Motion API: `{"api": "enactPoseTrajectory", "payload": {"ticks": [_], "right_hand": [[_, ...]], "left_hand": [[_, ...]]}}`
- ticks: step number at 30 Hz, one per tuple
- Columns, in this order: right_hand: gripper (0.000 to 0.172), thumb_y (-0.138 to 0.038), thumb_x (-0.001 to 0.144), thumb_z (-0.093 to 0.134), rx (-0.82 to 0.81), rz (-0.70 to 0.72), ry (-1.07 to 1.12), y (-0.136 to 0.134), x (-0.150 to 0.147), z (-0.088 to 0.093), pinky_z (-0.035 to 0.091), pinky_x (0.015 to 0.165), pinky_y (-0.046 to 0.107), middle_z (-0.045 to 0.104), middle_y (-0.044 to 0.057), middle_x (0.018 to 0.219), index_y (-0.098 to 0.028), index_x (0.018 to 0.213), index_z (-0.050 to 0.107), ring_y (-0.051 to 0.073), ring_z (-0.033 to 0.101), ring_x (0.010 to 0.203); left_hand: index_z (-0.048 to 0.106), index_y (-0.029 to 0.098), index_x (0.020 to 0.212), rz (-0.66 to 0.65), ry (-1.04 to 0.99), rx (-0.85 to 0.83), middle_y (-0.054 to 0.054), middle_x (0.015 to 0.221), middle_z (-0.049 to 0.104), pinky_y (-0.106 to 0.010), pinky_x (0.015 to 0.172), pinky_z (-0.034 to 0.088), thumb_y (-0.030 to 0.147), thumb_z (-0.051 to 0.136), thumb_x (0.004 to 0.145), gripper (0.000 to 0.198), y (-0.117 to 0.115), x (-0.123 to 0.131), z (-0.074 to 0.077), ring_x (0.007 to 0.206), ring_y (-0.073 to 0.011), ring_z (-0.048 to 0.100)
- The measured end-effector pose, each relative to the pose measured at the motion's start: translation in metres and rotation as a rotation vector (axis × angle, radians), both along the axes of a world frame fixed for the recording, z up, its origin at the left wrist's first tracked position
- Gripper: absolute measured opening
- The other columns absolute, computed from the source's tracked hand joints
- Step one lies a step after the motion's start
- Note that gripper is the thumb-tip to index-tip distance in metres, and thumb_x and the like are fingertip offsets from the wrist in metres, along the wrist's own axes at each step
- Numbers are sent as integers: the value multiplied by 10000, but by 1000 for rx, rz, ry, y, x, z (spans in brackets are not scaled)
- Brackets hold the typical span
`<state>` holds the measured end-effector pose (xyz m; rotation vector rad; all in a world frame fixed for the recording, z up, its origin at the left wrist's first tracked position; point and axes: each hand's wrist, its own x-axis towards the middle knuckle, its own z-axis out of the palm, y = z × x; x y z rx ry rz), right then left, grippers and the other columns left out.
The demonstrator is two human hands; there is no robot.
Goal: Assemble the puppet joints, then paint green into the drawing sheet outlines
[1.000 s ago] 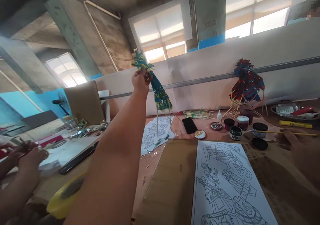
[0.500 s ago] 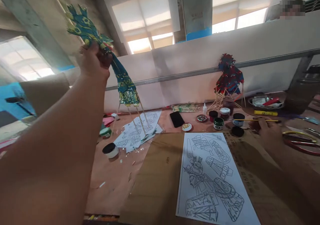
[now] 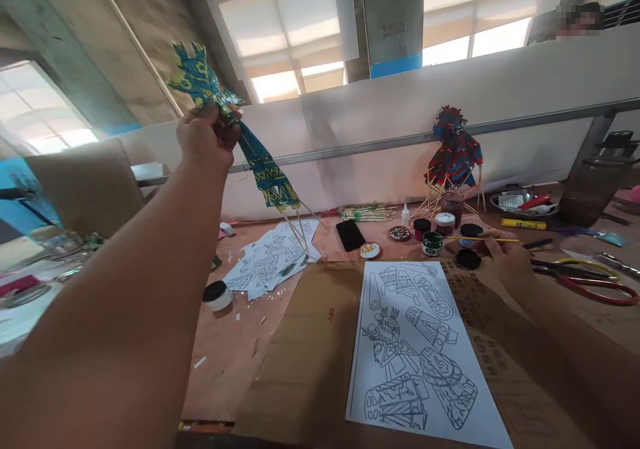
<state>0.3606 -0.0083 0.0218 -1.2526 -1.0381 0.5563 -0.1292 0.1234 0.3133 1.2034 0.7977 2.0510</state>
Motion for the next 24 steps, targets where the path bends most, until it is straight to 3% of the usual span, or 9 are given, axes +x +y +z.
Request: {"api": "enactPoseTrajectory", "payload": {"ticks": [6, 10, 17, 24], "right_hand": [[303, -560, 805, 608, 5, -9, -103, 10, 0, -11, 561, 758, 501, 680, 51, 759, -263, 862, 608, 239, 645, 669], [337, -574, 826, 578, -31, -36, -190, 14, 0, -13, 558, 705, 439, 686, 74, 800, -242, 849, 628, 226, 640, 688], [372, -578, 804, 596, -54, -16, -125, 20, -3, -12, 529, 681, 360, 682, 32, 729, -222, 911, 598, 188, 634, 656], [358, -581, 742, 627, -42, -34, -10, 22, -3, -12, 520, 640, 390, 680, 48, 684, -253, 877, 580, 218, 641, 624]], "left_hand": [[592, 184, 816, -26, -23, 16, 9, 675, 696, -171, 528, 497, 155, 521, 956, 160, 4, 0, -7, 694, -88, 651], [575, 191, 792, -24, -11, 1, 20, 647, 689, -171, 531, 488, 163, 504, 966, 190, 5, 4, -8, 677, -83, 638], [563, 192, 832, -30, 1, -5, 36, 649, 690, -176, 544, 481, 168, 528, 971, 146, 7, 4, -9, 651, -71, 634], [545, 203, 796, -44, -11, 6, 33, 661, 690, -210, 626, 534, 141, 560, 957, 174, 6, 10, -13, 703, -84, 652]]}}
